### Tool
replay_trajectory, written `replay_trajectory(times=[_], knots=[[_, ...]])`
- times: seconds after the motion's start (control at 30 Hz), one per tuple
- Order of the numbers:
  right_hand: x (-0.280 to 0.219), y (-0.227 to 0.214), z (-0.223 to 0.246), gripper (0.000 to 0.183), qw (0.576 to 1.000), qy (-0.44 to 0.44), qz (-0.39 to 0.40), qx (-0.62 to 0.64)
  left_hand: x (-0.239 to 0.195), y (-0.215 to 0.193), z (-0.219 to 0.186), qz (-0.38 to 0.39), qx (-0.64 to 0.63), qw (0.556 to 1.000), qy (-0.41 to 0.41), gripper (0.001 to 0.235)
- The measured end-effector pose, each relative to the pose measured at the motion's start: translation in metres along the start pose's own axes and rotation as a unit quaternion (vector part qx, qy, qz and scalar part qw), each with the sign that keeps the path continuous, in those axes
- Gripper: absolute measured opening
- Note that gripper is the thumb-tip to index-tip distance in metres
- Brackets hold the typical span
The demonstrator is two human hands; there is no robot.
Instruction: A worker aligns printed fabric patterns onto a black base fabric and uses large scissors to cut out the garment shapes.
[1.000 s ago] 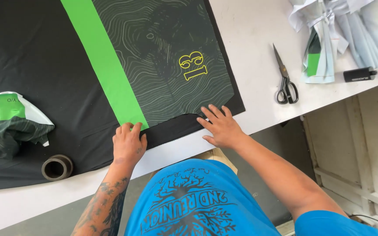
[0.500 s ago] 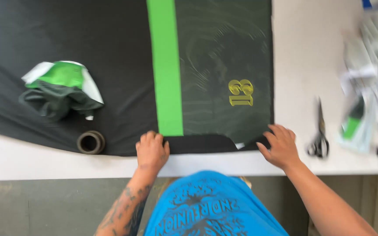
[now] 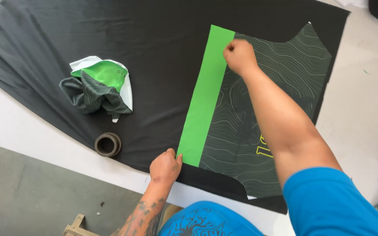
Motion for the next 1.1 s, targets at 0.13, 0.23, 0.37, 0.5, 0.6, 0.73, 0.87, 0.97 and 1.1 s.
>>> replay_trajectory(times=[0.13, 0.23, 0.37, 0.5, 0.6, 0.73, 0.87, 0.97, 1.1], knots=[[0.068, 0.020, 0.033, 0.019, 0.998, 0.051, 0.025, -0.031, 0.013, 0.024, -0.004, -0.085, 0.000, 0.995, 0.042, 0.042], [0.082, 0.035, 0.049, 0.019, 0.986, 0.106, 0.049, -0.121, 0.013, 0.036, -0.007, -0.056, -0.011, 0.998, 0.040, 0.040], [0.094, 0.049, 0.046, 0.014, 0.967, 0.086, 0.029, -0.237, 0.011, 0.047, -0.006, -0.112, -0.027, 0.991, 0.064, 0.036], [0.086, 0.032, 0.045, 0.022, 0.978, 0.132, 0.028, -0.158, -0.002, 0.021, -0.020, -0.170, -0.075, 0.976, 0.113, 0.031], [0.081, 0.018, 0.037, 0.041, 0.987, 0.153, 0.022, -0.033, -0.008, 0.024, -0.029, -0.228, -0.049, 0.958, 0.169, 0.025], [0.091, 0.024, 0.028, 0.024, 0.991, 0.134, 0.025, -0.011, -0.004, 0.033, -0.033, -0.203, -0.024, 0.964, 0.170, 0.021], [0.083, 0.039, 0.053, 0.032, 0.978, 0.134, 0.067, -0.145, -0.004, 0.032, -0.035, -0.191, -0.037, 0.967, 0.166, 0.014], [0.089, 0.051, 0.058, 0.007, 0.968, 0.092, 0.076, -0.219, -0.009, 0.027, -0.037, -0.210, -0.023, 0.961, 0.180, 0.024], [0.083, 0.034, 0.060, 0.005, 0.970, 0.129, 0.077, -0.190, -0.014, 0.016, -0.041, -0.218, -0.032, 0.955, 0.199, 0.019]])
Point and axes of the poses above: each hand's wrist, its own x-axis towards the middle knuckle, its own y-axis out of the palm, z = x × y, the point moved 3 cm from there along x, towards the middle knuckle, and after that the axes turned 9 degrees about x, right-handed, at the moved point
